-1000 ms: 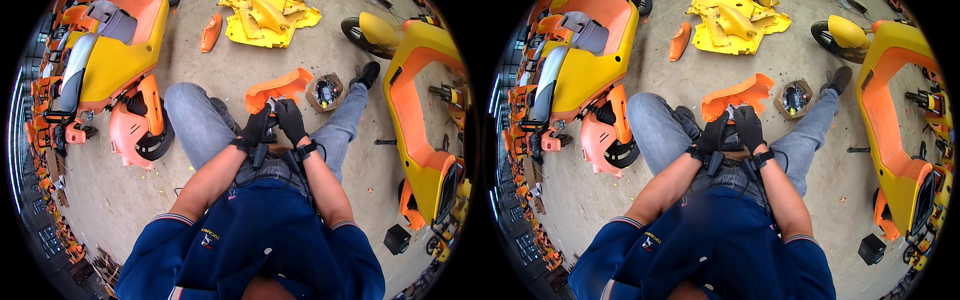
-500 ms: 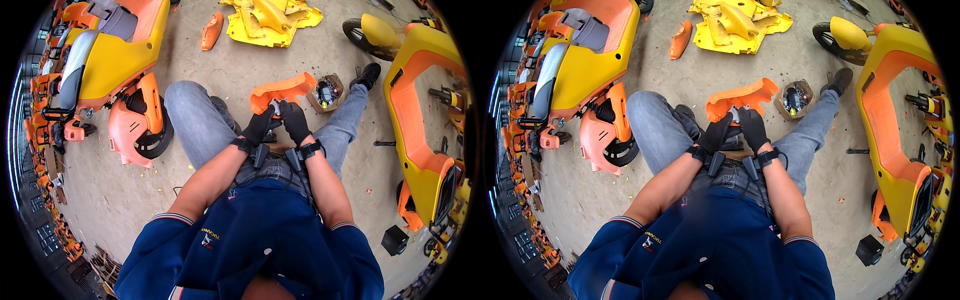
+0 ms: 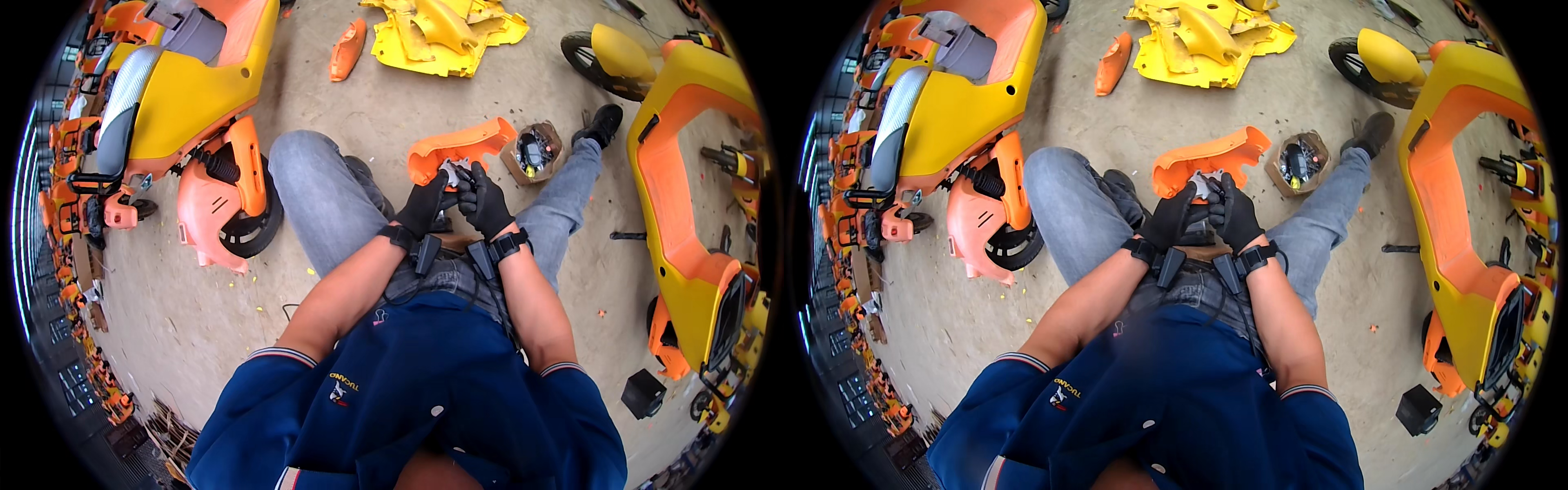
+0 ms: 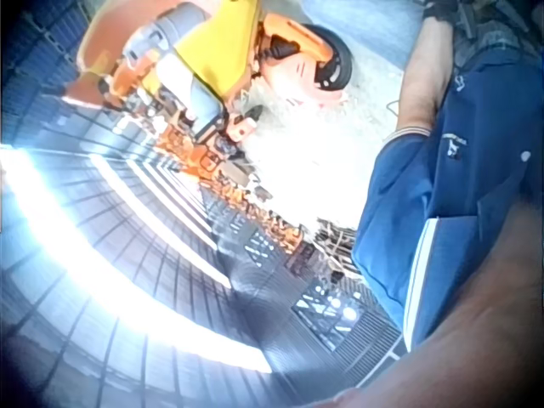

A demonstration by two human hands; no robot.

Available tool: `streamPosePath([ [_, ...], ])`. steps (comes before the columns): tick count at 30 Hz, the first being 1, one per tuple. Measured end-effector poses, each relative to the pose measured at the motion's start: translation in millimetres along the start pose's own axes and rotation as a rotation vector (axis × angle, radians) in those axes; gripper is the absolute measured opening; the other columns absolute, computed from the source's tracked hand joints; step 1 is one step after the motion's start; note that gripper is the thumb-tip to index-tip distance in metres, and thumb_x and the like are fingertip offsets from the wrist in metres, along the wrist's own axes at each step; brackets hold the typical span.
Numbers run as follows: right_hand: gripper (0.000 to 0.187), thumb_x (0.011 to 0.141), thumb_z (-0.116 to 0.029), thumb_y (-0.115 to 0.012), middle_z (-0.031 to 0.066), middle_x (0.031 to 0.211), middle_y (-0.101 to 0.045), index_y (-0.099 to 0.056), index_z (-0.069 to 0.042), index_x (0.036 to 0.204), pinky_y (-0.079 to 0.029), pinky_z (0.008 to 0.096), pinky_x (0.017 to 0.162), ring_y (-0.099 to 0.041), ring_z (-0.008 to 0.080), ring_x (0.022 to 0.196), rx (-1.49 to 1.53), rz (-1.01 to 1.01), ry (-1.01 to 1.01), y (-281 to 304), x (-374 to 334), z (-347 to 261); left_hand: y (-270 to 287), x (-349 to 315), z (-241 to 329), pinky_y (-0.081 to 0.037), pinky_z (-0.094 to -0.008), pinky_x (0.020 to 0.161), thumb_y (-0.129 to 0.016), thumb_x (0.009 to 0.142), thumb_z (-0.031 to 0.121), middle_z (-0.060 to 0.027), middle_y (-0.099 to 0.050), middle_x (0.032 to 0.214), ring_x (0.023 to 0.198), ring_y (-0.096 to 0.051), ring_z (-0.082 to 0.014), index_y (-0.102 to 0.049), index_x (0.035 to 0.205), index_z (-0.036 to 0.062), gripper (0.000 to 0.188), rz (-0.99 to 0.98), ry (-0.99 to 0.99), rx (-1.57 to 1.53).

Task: The person sits on the floor and assembles a small metal bracket onto an orange plastic scooter part using a screwdriver. They then pick up a yellow plastic part and continue working on the metal bracket, tightening screws.

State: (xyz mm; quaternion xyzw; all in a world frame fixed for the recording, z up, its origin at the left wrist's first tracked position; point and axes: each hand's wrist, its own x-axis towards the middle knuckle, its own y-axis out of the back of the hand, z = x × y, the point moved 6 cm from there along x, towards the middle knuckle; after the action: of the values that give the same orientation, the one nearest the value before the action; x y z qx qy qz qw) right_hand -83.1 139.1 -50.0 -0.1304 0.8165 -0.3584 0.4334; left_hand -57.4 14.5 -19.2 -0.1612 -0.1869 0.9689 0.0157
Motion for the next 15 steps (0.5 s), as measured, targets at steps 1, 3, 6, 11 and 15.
streamPosePath([
  [1, 0.036, 0.098, -0.047, -0.05, -0.0026, 0.07, -0.049, -0.059, -0.012, 0.099, -0.028, 0.0203, 0.042, -0.035, 0.0059, 0.048, 0.046, -0.018, -0.003, -2, 0, 0, 0, 3, -6, -0.054, -0.0304, 0.088, -0.044, 0.103, 0.021, -0.0095, -0.06, 0.117, 0.103, -0.063, -0.0184, -0.049, 0.126, -0.0002, 0.032, 0.007, 0.049, -0.138],
  [3, 0.035, 0.099, -0.046, -0.049, -0.0033, 0.069, -0.048, -0.059, -0.013, 0.1, -0.027, 0.0194, 0.042, -0.034, 0.0046, 0.048, 0.078, -0.019, -0.028, -2, -2, 2, 0, 6, -18, -0.055, -0.03, 0.087, -0.044, 0.103, 0.023, -0.0096, -0.06, 0.117, 0.1, -0.064, -0.0175, -0.049, 0.126, 0.001, 0.033, 0.021, 0.145, -0.413],
  [6, 0.032, 0.1, -0.042, -0.049, 0.001, 0.071, -0.053, -0.058, -0.012, 0.101, -0.034, 0.0235, 0.045, -0.044, 0.0098, 0.051, -0.153, -0.003, 0.02, 1, -2, -4, -1, 5, -15, -0.055, -0.0307, 0.088, -0.044, 0.103, 0.023, -0.0112, -0.059, 0.118, 0.102, -0.063, -0.018, -0.048, 0.129, 0.0018, 0.034, 0.022, 0.163, -0.356],
  [11, 0.027, 0.097, -0.032, -0.052, 0.0145, 0.085, -0.064, -0.058, -0.006, 0.104, -0.05, 0.0379, 0.065, -0.064, 0.0309, 0.074, -1.376, 0.295, 0.815, -46, -22, -35, -2, -2, -1, -0.053, -0.0302, 0.092, -0.045, 0.103, 0.018, -0.0111, -0.058, 0.12, 0.105, -0.062, -0.0194, -0.044, 0.133, -0.0012, 0.036, 0.0, 0.082, -0.143],
  [15, 0.029, 0.098, -0.034, -0.052, 0.0098, 0.082, -0.064, -0.058, -0.007, 0.105, -0.048, 0.0344, 0.06, -0.061, 0.0257, 0.066, -1.338, 0.317, 0.734, -55, -29, -31, -3, -11, 24, -0.052, -0.0298, 0.092, -0.043, 0.103, 0.012, -0.0108, -0.058, 0.12, 0.108, -0.059, -0.0186, -0.041, 0.134, -0.0034, 0.035, -0.071, -0.291, 0.368],
])
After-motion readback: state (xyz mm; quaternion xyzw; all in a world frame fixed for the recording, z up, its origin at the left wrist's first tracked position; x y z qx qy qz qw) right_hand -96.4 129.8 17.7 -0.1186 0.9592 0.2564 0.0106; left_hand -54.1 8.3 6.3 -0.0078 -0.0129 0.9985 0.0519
